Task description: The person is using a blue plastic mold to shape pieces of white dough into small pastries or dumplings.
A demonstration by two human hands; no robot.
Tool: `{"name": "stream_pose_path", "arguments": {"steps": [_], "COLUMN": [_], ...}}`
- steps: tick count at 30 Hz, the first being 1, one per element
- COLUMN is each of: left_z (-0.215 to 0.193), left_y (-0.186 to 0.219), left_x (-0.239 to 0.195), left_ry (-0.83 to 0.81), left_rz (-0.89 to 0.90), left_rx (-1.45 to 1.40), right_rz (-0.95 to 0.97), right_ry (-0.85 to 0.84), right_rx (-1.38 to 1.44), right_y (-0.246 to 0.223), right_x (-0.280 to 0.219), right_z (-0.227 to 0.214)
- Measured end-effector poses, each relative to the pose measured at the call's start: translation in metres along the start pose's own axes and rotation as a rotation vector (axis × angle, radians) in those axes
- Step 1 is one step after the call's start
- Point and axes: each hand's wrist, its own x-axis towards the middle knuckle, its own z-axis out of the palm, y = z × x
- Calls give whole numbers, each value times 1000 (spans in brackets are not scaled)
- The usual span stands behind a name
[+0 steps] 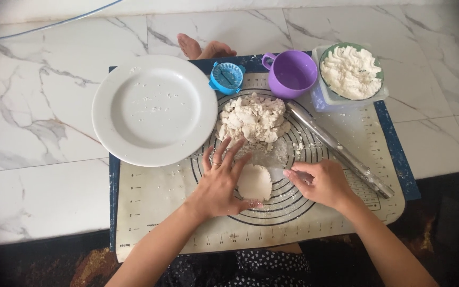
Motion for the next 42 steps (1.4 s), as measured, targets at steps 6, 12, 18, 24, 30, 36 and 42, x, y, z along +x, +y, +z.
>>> {"name": "stream_pose_path", "arguments": {"steps": [6,12,18,24,30,36,42], "left_z": [3,1,1,-2,26,1,19], "left_y": [-2,-1,0,0,-17,-1,-17], "left_x": [0,2,1,-1,3,-1,-3], "left_ry": [-54,-84,-90,-46,112,150,277], "left_rz": [-14,-21,-16,78,146,119,108], "left_rx": [-35,-67,-28,-159,-125,-236,-428], "right_rz": [-1,-39,-92,-179,-249,-287,-154], "right_ry": [-59,-88,-68,-64,-95,-147,-26], "right_rx": [90,6,-23,25,59,2,-100], "right_y": [0,13,20,22,32,5,50], "right_x": [2,9,12,10,11,-2,10], "right_z": [3,4,8,13,35,30,32]}}
